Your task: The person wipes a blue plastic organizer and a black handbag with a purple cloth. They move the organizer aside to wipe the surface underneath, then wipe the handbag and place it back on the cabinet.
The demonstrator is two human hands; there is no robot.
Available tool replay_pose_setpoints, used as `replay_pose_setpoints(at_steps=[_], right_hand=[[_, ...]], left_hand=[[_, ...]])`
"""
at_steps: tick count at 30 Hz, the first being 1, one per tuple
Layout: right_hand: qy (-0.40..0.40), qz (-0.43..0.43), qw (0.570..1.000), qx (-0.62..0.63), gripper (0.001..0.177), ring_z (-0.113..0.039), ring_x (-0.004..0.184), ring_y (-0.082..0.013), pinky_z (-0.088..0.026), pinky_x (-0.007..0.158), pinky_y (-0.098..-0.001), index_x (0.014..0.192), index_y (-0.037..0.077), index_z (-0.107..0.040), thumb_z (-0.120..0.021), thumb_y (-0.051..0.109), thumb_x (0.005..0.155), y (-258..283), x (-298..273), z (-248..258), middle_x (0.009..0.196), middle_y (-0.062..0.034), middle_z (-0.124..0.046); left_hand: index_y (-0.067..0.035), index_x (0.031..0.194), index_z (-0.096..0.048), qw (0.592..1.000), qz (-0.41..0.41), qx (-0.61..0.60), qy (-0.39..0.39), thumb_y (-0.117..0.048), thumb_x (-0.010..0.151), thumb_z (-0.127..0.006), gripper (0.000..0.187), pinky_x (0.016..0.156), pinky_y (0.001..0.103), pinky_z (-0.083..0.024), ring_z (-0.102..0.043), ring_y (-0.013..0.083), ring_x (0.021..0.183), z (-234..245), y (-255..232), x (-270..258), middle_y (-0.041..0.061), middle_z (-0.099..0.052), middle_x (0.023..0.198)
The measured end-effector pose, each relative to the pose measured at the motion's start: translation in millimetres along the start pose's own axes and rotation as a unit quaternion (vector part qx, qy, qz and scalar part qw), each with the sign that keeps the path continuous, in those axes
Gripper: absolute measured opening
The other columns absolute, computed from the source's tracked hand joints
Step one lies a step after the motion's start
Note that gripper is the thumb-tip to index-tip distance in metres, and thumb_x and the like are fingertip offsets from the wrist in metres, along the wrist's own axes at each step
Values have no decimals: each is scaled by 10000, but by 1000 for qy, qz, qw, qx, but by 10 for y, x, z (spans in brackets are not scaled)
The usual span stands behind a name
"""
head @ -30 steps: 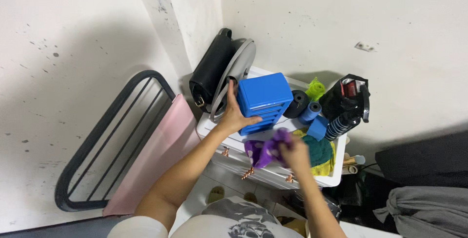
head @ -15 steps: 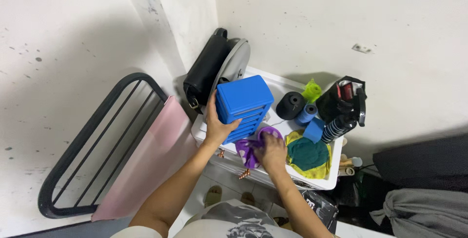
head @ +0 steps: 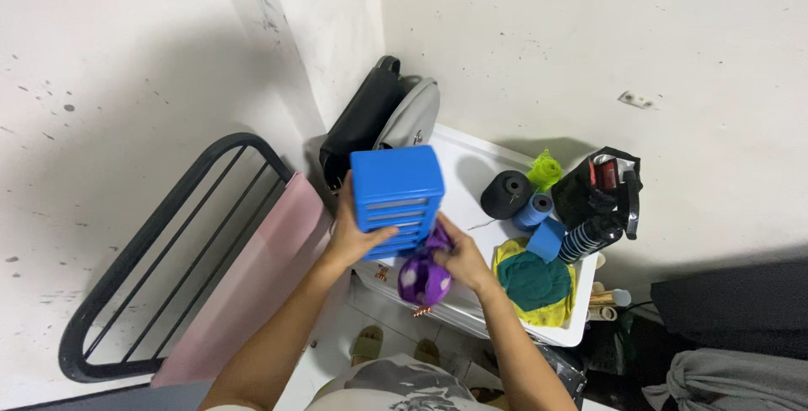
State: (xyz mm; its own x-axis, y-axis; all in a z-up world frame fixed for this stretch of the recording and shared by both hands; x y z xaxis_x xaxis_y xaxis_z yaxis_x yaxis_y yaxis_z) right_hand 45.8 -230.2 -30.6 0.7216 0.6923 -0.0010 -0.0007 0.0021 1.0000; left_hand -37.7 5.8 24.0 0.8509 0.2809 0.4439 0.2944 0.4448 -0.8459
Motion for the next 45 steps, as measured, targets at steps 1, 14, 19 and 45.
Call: replay_pose_setpoints(at_steps=[1,14,19,45], right_hand=[[20,2,1000,-15,848,-585,1271,-155,-442,1072,-266,1566,86,-353,-614,-127,788,23,-10,-17,1431,-71,-603],[-252,135,826,-487,629,-534,1343,-446,-431,1159,-459,1511,-39,-454,-563,0,893,-3,1569,659,1411,-317,-568],[-219,-19,758,-614,711,-427,1291,-579,-403,968,-680,1425,-41,-412,-658,128,780,-334,1910,399,1409,-351,-501],[215,-118,856,-455,343,-667,1173,-279,-475,1052,-390,1138,115,-749,-707,88,798,205,-508,479,1214,-103,-723]], left_hand=[[-44,1638,-127,999,25,-30,-17,-305,680,-942,1284,1214,498,-412,-442,362,1470,56,-8,-11,240,-388,1544],[-29,1615,-142,989,3,-50,-138,-113,660,-949,1253,1175,434,-448,-477,290,1400,54,-162,-139,172,-395,1524],[-2,1613,-119,985,23,-35,-168,-131,666,-951,1268,1164,435,-432,-474,311,1396,-40,-81,-190,188,-419,1531],[-28,1632,-127,975,3,72,-208,-240,668,-989,1310,1211,545,-347,-403,414,1445,-310,-229,-161,259,-366,1556]])
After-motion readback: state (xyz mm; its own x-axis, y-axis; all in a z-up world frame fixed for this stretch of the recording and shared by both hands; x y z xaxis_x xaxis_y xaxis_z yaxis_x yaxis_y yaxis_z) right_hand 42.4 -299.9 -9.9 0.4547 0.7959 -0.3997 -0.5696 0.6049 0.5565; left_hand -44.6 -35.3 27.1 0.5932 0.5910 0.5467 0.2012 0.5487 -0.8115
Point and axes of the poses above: each hand's wrist, its own x-axis towards the middle knuckle, its own z-axis out of the back of the hand, y = z × x, the point moved 3 cm from there along x, towards the middle knuckle
